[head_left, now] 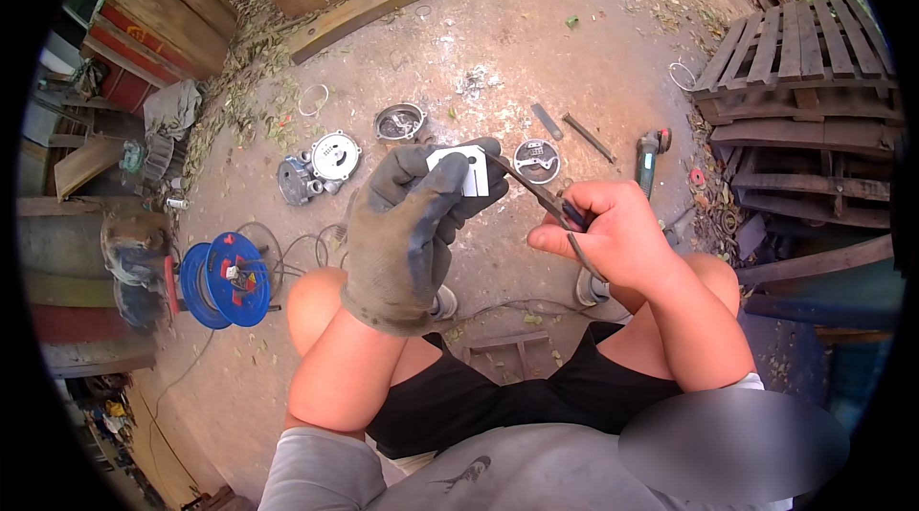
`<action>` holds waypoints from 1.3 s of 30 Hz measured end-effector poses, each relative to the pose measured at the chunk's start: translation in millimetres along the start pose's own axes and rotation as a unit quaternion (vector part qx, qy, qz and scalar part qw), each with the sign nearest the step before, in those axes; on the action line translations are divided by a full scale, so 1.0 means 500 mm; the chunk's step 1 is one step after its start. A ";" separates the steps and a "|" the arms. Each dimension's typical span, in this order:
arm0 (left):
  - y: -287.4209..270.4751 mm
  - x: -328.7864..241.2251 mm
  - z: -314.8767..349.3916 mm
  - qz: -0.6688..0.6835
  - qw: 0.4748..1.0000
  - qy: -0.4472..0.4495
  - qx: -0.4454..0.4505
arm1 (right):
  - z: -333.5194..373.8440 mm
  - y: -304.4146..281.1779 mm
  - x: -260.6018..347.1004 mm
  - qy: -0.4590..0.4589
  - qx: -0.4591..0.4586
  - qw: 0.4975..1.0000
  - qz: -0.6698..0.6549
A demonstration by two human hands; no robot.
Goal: The person uses a file to smooth the edges of a small metal component, then places it into a circular metal housing. They use a screwdriver to tighten screws on the housing and inspect the assembly.
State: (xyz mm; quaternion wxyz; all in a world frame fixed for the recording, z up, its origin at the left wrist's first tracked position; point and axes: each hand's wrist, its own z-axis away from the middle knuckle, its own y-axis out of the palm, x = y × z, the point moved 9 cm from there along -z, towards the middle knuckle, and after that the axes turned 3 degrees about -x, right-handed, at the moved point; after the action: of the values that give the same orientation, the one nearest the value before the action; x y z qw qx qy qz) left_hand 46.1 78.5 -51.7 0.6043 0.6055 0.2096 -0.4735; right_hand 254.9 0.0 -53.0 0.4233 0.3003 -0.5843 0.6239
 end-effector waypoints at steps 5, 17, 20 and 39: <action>0.012 -0.004 0.000 0.032 0.999 0.006 0.019 | -0.003 -0.004 0.010 -0.012 -0.007 1.000 0.021; 0.022 0.014 0.005 0.113 0.992 -0.022 0.042 | -0.005 -0.002 0.016 -0.050 -0.023 0.997 0.058; 0.032 0.018 0.007 0.166 0.983 -0.040 0.061 | -0.003 0.007 -0.015 -0.010 -0.030 0.999 -0.017; 0.024 0.044 0.014 0.000 0.996 -0.086 -0.001 | -0.039 0.007 0.062 0.024 0.028 0.964 -0.263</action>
State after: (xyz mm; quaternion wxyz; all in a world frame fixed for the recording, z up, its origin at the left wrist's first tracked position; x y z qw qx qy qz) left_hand 64.0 62.7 -62.2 0.6206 0.5622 0.1573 -0.5235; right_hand 239.8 24.7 -30.5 0.5780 0.4401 -0.4562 0.5140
